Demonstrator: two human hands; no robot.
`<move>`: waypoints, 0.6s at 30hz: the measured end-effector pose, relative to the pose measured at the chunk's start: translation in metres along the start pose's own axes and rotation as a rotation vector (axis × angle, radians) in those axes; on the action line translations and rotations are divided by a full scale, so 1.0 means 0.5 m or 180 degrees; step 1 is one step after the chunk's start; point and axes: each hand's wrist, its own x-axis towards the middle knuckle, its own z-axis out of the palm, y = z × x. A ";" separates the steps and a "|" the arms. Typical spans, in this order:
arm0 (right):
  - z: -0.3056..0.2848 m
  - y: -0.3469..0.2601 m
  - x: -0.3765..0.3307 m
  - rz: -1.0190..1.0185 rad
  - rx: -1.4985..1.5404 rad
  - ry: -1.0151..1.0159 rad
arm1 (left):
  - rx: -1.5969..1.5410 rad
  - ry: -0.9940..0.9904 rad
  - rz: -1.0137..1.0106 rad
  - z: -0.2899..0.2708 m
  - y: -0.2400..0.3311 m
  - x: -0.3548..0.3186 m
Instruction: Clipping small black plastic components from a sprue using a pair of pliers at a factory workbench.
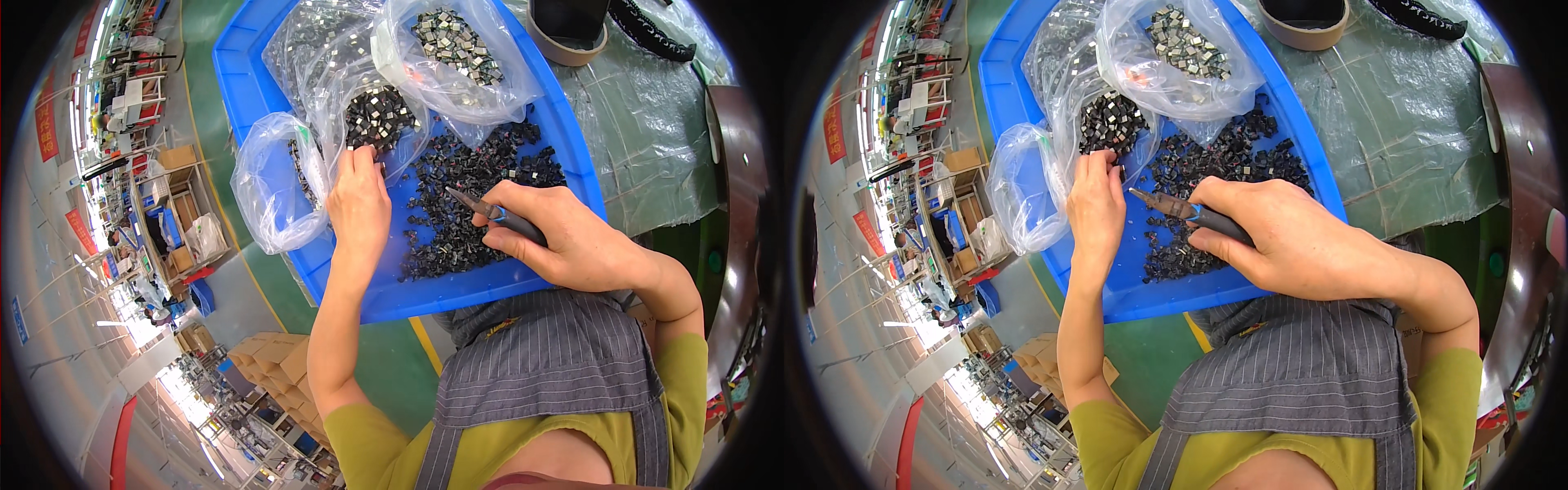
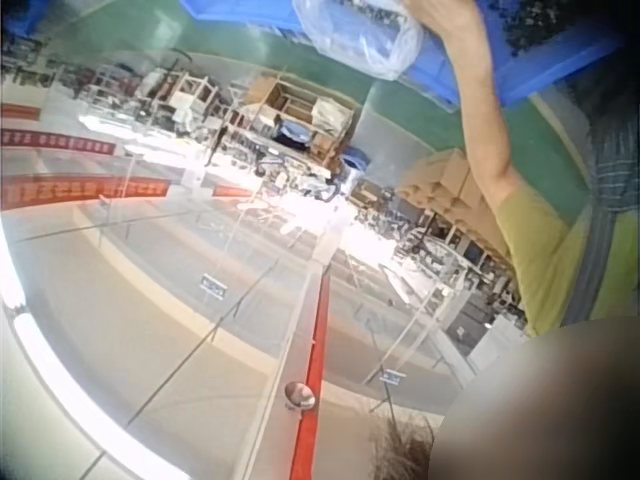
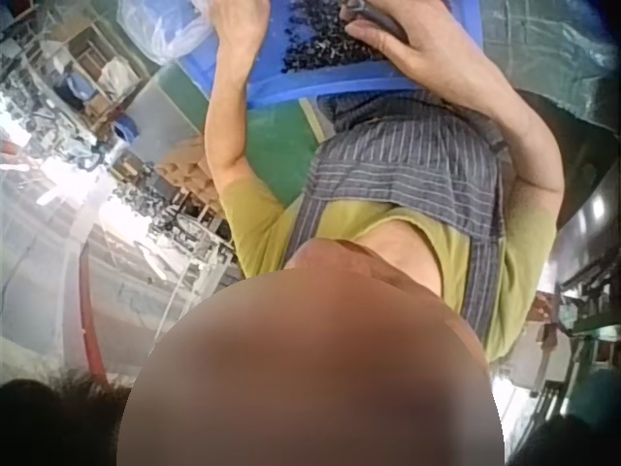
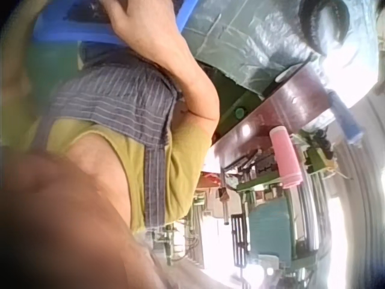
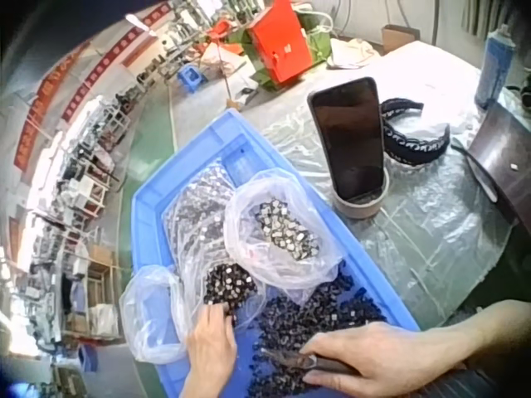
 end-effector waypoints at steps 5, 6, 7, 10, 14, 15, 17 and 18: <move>-0.002 0.001 -0.004 0.0092 0.0054 0.0014 | 0.0325 -0.0028 0.0090 0.004 0.010 0.008; -0.002 0.001 -0.004 0.0096 0.0034 0.0029 | 0.0425 0.0080 0.0092 0.003 0.014 0.006; -0.001 0.001 -0.004 0.0100 0.0026 0.0026 | 0.0523 0.0183 0.0096 0.002 0.017 0.003; 0.000 0.001 -0.003 0.0133 -0.0001 -0.0021 | 0.0715 0.0479 0.0435 -0.015 0.029 -0.005; 0.000 -0.001 -0.004 0.0189 -0.0055 0.0011 | -0.0041 0.0656 0.0654 -0.043 0.060 -0.018; -0.001 -0.003 -0.003 0.0250 -0.0107 0.0009 | -0.0072 0.0669 0.0648 -0.056 0.075 -0.025; 0.002 -0.001 -0.002 0.0262 -0.0176 0.0009 | -0.2346 -0.0157 -0.0434 -0.086 0.102 -0.046; 0.003 0.000 -0.002 0.0263 -0.0224 0.0015 | -0.2386 -0.0129 -0.0438 -0.099 0.109 -0.052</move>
